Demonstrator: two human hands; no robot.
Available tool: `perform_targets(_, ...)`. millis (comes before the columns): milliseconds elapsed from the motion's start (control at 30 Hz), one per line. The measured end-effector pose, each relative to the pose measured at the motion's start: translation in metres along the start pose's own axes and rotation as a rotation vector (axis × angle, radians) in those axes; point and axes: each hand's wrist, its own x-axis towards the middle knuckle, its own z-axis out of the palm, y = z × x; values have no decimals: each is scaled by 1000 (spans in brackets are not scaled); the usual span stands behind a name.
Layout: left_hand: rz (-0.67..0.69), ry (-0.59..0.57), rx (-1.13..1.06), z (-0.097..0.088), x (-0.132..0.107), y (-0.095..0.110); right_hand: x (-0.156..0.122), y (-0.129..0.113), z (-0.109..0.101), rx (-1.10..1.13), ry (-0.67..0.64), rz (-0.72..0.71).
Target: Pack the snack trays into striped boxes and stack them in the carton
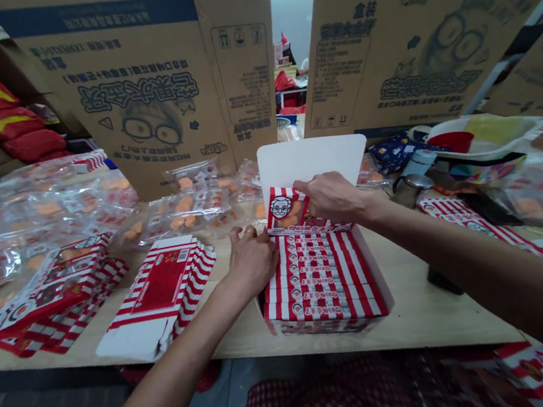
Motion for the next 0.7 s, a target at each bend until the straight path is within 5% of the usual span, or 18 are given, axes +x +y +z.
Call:
perform_targets(167, -81, 30, -207, 4, -4, -2, -4, -4, 4, -26, -59, -28)
perform_targets(333, -466, 384, -1112, 34, -8, -16, -20, 0, 17, 195, -68, -52)
perform_targets(400, -538, 438, -1336, 49, -4, -21, -21, -1, 21, 312, 16, -110)
perform_targets(567, -287, 69, -1894, 78, 7, -25, -7, -14, 22, 344, 94, -326)
perform_targets(700, -254, 39, -1913, 84, 7, -29, 5, -12, 27, 317, 62, -395)
